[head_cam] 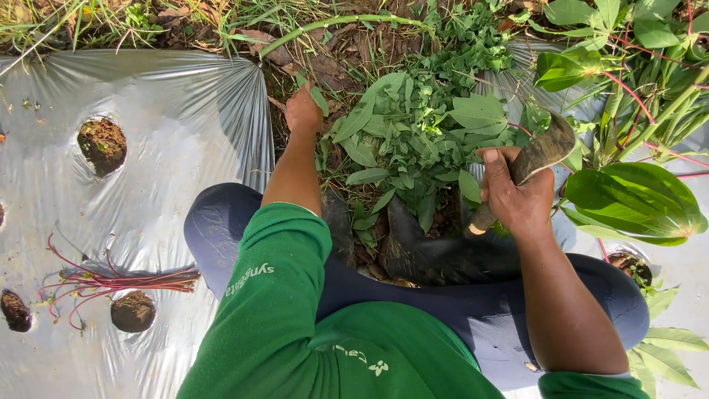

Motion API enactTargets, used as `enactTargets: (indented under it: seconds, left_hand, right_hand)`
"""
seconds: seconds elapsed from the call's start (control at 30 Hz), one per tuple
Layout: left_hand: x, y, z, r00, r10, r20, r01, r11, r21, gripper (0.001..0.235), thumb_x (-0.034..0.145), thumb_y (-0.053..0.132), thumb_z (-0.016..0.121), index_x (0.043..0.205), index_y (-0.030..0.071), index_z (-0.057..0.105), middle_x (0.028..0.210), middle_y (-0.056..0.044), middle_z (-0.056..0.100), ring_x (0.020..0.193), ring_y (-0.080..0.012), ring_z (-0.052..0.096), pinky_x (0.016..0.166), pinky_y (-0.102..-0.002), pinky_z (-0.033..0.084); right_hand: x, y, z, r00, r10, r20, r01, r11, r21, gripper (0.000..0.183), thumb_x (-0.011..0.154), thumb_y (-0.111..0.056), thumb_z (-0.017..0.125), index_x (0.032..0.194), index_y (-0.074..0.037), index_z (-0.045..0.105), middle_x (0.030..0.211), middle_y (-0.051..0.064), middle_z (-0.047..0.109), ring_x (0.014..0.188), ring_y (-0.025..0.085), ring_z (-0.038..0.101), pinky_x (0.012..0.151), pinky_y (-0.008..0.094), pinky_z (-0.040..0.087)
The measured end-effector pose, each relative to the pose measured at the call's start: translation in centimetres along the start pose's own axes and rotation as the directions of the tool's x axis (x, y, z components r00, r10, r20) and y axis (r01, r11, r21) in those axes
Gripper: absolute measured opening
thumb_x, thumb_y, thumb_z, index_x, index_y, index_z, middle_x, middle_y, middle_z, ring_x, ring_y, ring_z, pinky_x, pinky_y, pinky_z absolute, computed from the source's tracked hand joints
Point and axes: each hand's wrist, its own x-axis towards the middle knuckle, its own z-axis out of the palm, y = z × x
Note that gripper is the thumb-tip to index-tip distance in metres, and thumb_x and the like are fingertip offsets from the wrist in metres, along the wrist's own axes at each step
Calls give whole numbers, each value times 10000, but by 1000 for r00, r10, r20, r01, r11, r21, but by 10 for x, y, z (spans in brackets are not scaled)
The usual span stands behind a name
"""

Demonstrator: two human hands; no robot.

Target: Stripping leaves from plant stems using a sickle while sitting in a field.

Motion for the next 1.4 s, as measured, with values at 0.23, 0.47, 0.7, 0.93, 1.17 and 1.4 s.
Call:
enactTargets:
  seconds: [0.23,0.47,0.7,0.93,1.17,1.4]
  left_hand:
    - [-29,4,-4,949,36,313,-159,912,378,764,899,159,669,1584,329,377,1628,-182,297,1507,-452,263,1177,-691,263]
    - [-12,-11,54,966,136,220,-211,905,369,298,1081,231,486,1260,97,684,1311,-229,631,1393,-409,467,1177,-680,224]
    - [11,-23,37,984,180,-11,-162,909,383,290,1059,283,591,1175,76,758,1230,-170,629,1277,-355,530,1146,-661,311]
    - [-27,19,-15,995,88,36,-95,955,282,361,1125,332,482,1235,150,773,1564,-123,359,1381,-366,365,1122,-514,437]
    - [-2,-9,39,951,305,-43,-266,884,385,343,1133,321,451,1250,148,724,1364,-115,528,1229,-348,509,982,-495,470]
    - [8,-18,41,799,478,-364,-325,854,407,199,1022,156,604,1165,161,741,885,-83,756,968,-267,638,840,-437,489]
  right_hand:
    - [-3,-1,5,1000,27,13,-26,1000,-14,291,1205,-192,527,1126,-10,741,590,116,635,532,229,652,579,403,572]
    - [0,1,7,1000,9,14,-9,1000,-13,289,1197,-182,538,1128,11,742,589,127,635,533,238,656,570,397,564]
    - [-1,3,4,1000,15,12,-15,1000,-11,289,1193,-175,530,1123,8,742,583,130,635,527,235,658,561,393,570]
    - [5,7,9,999,37,5,-37,999,-40,282,1169,-169,545,1110,14,751,568,134,632,530,235,664,574,395,574]
    - [14,15,11,999,47,27,-45,997,-61,279,1175,-157,529,1122,13,743,578,133,633,533,238,660,561,405,576]
    - [13,13,12,1000,23,18,-22,999,-43,269,1171,-140,542,1104,29,740,581,137,633,535,240,663,551,395,570]
